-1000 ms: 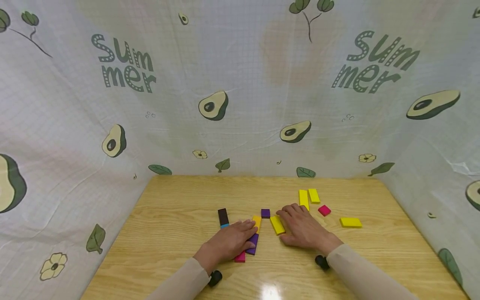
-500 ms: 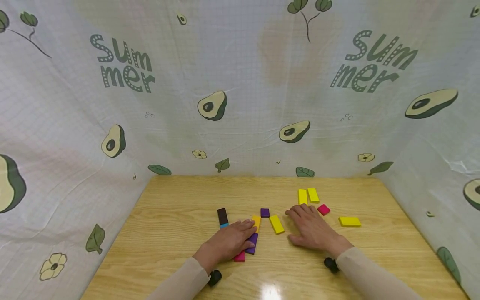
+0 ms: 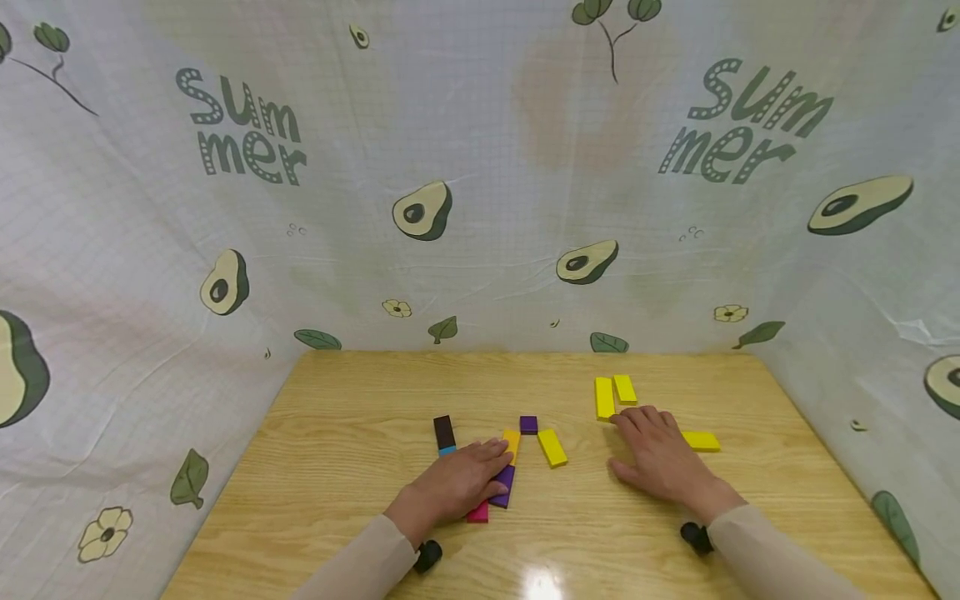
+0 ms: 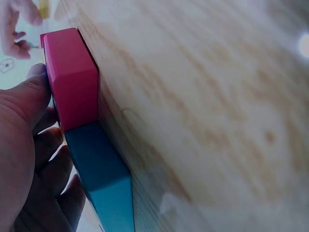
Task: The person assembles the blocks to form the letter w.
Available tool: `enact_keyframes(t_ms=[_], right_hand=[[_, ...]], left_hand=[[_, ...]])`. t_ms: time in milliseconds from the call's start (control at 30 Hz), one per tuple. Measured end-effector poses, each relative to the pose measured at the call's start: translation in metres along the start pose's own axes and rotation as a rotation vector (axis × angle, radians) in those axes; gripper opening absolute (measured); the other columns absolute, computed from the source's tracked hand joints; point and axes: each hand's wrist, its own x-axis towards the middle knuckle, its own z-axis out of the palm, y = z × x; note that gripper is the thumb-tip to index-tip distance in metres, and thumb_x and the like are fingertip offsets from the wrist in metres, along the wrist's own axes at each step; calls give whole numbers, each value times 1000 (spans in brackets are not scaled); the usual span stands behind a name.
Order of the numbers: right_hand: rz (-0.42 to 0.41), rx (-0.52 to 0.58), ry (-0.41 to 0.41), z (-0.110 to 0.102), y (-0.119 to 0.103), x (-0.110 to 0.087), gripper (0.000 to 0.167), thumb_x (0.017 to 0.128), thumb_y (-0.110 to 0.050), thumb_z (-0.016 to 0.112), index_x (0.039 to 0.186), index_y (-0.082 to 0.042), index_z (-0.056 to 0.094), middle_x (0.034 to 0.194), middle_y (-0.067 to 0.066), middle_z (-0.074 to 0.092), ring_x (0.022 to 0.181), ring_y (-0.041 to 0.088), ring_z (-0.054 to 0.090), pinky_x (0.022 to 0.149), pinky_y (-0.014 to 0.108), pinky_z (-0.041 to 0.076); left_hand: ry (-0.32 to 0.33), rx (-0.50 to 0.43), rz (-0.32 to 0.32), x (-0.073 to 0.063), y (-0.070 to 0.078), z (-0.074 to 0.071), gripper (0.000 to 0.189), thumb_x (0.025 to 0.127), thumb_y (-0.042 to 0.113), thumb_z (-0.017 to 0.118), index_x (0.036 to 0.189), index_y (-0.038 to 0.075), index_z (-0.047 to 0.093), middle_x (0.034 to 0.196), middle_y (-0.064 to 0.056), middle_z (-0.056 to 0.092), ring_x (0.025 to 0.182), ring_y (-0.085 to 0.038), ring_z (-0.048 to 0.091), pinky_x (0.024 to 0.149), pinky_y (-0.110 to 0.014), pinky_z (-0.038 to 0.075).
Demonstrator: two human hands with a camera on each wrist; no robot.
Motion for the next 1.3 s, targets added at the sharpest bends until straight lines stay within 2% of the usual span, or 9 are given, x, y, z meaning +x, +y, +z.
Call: enact_keyframes(t_ms=[433,800,1000,1300], right_hand=[[81,-45,62,-12,33,-28,53,84,-30,81,125,-1,63,123,17,62,114,40,53,91,60,44],[146,-86,66,-20,65,-53,55,83,-26,79,128,1,62,122,19,63,114,43,53,88,65,43],[149,-88,71,-21,78,-61,53,83,-23,76,128,3,61,121,21,62,112,45,52,85,65,42],[137,-98,71,-20,81,-64,45,84,-17,76,124,2,65,117,20,64,110,44,54,82,63,44]], left_hand=[[2,-7,1,-1,-1,1,58,113,46,43,163,17,44,170,0,39,158,-15,35,129,-34,34],[-9,-24,-7,1,0,2,58,113,46,43,163,18,43,170,1,37,159,-15,33,129,-33,32],[-8,-21,-9,1,-1,2,58,113,47,43,163,18,43,170,1,37,158,-15,33,129,-33,32],[-8,-17,-15,0,0,0,58,113,46,44,163,19,43,170,2,38,158,-15,34,129,-34,33]])
